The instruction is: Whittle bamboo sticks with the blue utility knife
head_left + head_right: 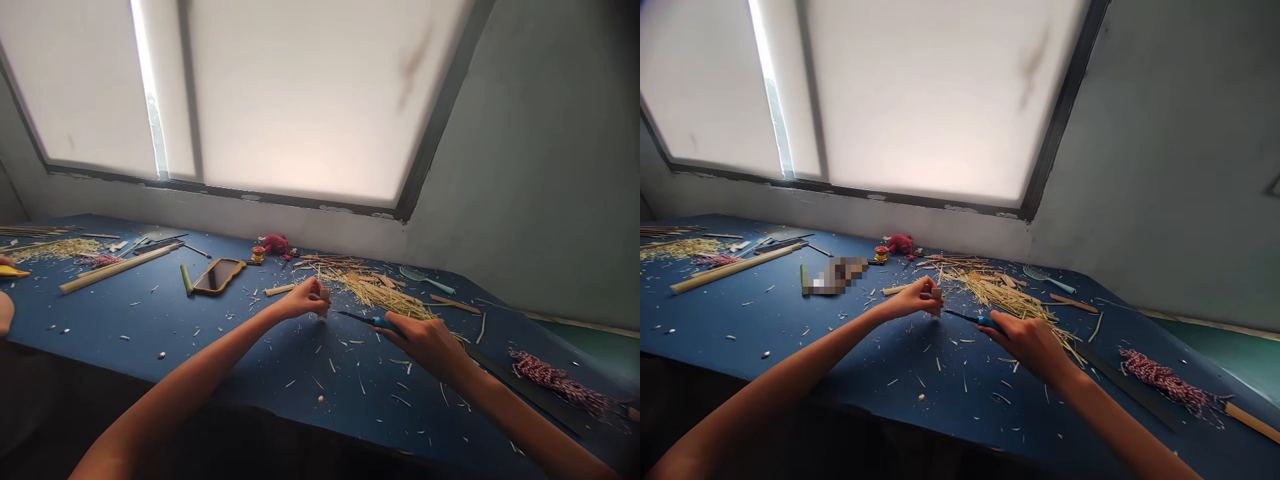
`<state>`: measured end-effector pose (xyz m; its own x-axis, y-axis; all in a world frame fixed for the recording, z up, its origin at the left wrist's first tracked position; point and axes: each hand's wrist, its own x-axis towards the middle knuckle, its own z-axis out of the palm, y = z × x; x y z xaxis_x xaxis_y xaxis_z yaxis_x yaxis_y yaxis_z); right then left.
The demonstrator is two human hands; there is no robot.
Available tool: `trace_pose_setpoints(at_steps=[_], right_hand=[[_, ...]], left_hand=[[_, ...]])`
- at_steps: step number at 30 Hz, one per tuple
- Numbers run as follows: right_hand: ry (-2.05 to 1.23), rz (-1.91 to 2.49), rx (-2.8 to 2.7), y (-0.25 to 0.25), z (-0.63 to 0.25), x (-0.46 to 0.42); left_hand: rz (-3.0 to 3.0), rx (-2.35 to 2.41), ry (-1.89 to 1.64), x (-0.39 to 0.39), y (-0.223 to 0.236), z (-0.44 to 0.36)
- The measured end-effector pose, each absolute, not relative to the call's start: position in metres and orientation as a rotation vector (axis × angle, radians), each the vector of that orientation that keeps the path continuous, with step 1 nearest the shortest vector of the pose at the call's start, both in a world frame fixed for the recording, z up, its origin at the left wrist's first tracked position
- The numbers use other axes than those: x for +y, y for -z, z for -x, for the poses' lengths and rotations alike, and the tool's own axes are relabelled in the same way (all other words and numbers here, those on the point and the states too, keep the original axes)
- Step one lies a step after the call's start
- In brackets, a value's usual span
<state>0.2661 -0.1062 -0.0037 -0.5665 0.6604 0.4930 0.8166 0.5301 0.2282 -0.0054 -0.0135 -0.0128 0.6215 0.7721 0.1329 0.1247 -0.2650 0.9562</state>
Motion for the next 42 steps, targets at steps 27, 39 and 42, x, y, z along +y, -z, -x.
trace_pose_setpoints(at_steps=[27, 39, 42], right_hand=[[0.615, 1.268, -2.351, 0.001, -0.258, -0.089], [0.631, 1.206, -2.417, 0.001, -0.250, -0.088], [0.698, 1.197, -2.417, 0.000, -0.248, -0.086]], left_hand=[[-1.639, 0.435, -0.548, -0.021, 0.017, 0.002], [-1.420, 0.450, -0.540, -0.013, 0.026, -0.006], [-1.382, 0.456, -0.545, -0.013, 0.025, -0.006]])
